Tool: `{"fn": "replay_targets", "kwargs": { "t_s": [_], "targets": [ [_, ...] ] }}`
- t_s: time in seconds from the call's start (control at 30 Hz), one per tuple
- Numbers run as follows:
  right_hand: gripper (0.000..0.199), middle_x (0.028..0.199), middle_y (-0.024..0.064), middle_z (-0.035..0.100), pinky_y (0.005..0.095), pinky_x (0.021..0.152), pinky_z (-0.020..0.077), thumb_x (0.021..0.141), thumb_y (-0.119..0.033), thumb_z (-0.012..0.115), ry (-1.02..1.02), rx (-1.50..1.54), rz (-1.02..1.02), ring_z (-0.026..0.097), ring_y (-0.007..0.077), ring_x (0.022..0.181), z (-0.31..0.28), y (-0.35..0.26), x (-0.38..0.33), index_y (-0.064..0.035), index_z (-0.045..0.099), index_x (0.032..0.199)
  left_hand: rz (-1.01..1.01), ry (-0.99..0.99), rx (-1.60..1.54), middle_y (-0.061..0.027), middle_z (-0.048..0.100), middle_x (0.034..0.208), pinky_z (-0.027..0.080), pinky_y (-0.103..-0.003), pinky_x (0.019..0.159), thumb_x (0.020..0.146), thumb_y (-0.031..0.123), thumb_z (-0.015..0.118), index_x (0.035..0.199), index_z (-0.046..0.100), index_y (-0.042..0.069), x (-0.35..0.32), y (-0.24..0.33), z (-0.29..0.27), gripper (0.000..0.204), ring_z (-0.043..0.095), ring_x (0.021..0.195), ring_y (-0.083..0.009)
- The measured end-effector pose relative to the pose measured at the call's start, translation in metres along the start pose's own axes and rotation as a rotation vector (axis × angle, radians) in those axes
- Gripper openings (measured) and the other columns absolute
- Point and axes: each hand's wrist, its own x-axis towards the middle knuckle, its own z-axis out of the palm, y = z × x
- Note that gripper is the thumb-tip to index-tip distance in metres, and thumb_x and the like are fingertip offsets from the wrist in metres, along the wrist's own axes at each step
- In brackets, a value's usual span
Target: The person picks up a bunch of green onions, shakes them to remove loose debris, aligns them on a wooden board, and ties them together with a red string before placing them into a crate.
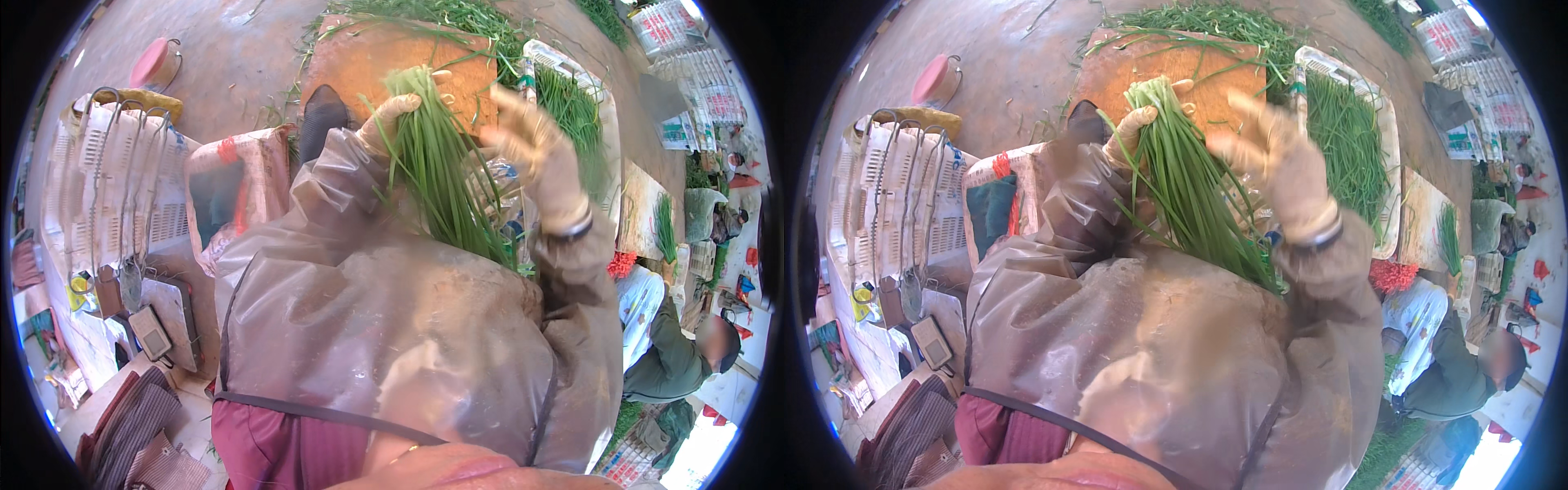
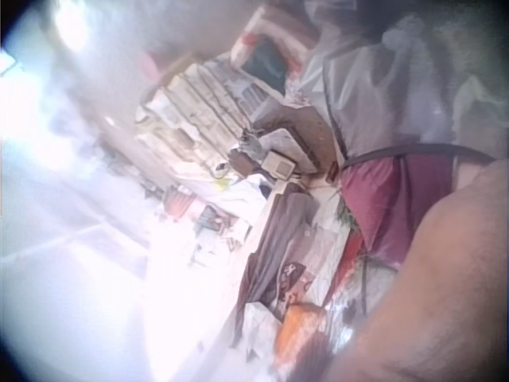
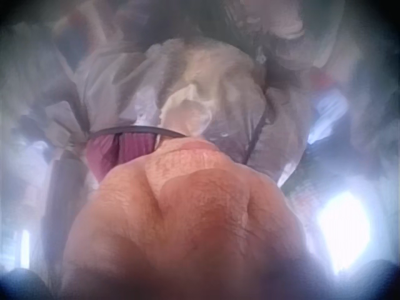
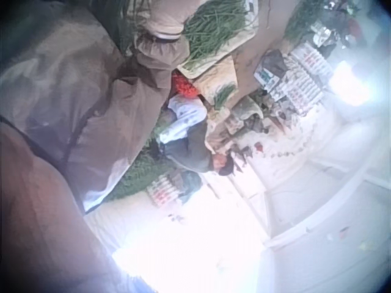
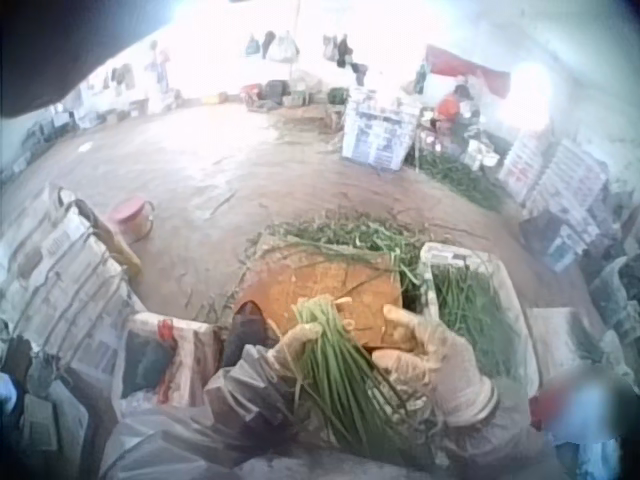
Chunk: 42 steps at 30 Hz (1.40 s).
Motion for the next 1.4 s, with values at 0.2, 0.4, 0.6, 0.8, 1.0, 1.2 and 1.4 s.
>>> {"fn": "replay_targets", "kwargs": {
  "t_s": [0.2, 0.4, 0.6, 0.8, 1.0, 1.2, 1.4],
  "targets": [
    [0.047, 0.114, 0.0098, 0.066, 0.0326, 0.090, 0.0480, 0.088, -0.032, 0.063, -0.220, 0.277, 0.137, 0.063, 0.0228, 0.103, 0.051, 0.042, 0.086, -0.0086, 0.057, 0.128, -0.058, -0.131, -0.040, -0.0115, 0.062, 0.109, 0.053, -0.040, 0.089, 0.083, 0.021, 0.066, 0.118, 0.057, 0.005, 0.024, -0.016, -0.005, 0.039, 0.064, 0.098, -0.0252],
    [0.047, 0.109, 0.0129, 0.065, 0.0338, 0.089, 0.0479, 0.091, -0.039, 0.060, -0.164, 0.742, 0.160, 0.062, 0.0245, 0.104, 0.051, 0.045, 0.082, -0.0063, 0.057, 0.125, -0.046, -0.094, 0.016, -0.0092, 0.062, 0.109, 0.052, -0.040, 0.090, 0.077, 0.025, 0.071, 0.130, 0.047, 0.002, 0.015, -0.013, 0.009, 0.063, 0.060, 0.105, -0.0245],
    [0.019, 0.098, 0.0056, 0.066, 0.0297, 0.081, 0.0505, 0.082, -0.010, 0.073, -0.077, 0.530, 0.178, 0.061, 0.0134, 0.091, 0.038, 0.050, 0.048, -0.0026, 0.067, 0.099, -0.159, -0.234, -0.145, -0.0189, 0.061, 0.117, 0.043, -0.049, 0.102, 0.079, 0.031, 0.069, 0.131, 0.047, 0.003, 0.017, -0.012, 0.002, 0.063, 0.055, 0.117, -0.0332],
    [0.013, 0.098, 0.0030, 0.069, 0.0261, 0.077, 0.0494, 0.088, -0.016, 0.067, 0.095, 0.879, 0.318, 0.061, 0.0091, 0.088, 0.041, 0.075, 0.064, -0.0060, 0.068, 0.096, 0.035, 0.029, 0.055, -0.0188, 0.053, 0.128, 0.038, -0.047, 0.107, 0.080, 0.039, 0.068, 0.128, 0.050, 0.006, 0.015, -0.021, 0.012, 0.061, 0.052, 0.119, -0.0327],
    [0.013, 0.075, 0.0018, 0.060, 0.0301, 0.060, 0.0450, 0.086, -0.017, 0.066, 0.321, 0.386, 0.055, 0.053, 0.0134, 0.065, -0.041, 0.147, 0.180, -0.0050, 0.065, 0.091, -0.064, 0.044, 0.002, -0.0110, 0.058, 0.110, 0.042, -0.042, 0.101, 0.078, 0.029, 0.072, 0.127, 0.050, 0.006, 0.025, -0.015, -0.029, 0.059, 0.055, 0.107, -0.0255],
    [0.024, 0.095, 0.0023, 0.065, 0.0298, 0.076, 0.0486, 0.092, -0.021, 0.060, 0.345, -0.348, -0.392, 0.060, 0.0145, 0.085, -0.012, 0.196, 0.207, -0.0064, 0.063, 0.111, -0.068, 0.291, 0.041, -0.0122, 0.064, 0.103, 0.053, -0.039, 0.085, 0.079, 0.018, 0.072, 0.126, 0.051, 0.001, 0.035, -0.004, -0.019, 0.054, 0.064, 0.094, -0.0242],
    [0.036, 0.099, 0.0087, 0.067, 0.0317, 0.078, 0.0499, 0.090, -0.031, 0.066, -0.163, 0.169, 0.321, 0.062, 0.0166, 0.094, 0.090, 0.081, 0.059, -0.0006, 0.060, 0.107, 0.033, 0.436, 0.136, -0.0102, 0.064, 0.103, 0.054, -0.039, 0.083, 0.082, 0.010, 0.067, 0.118, 0.055, 0.003, 0.029, -0.004, -0.031, 0.038, 0.065, 0.091, -0.0232]
  ]
}}
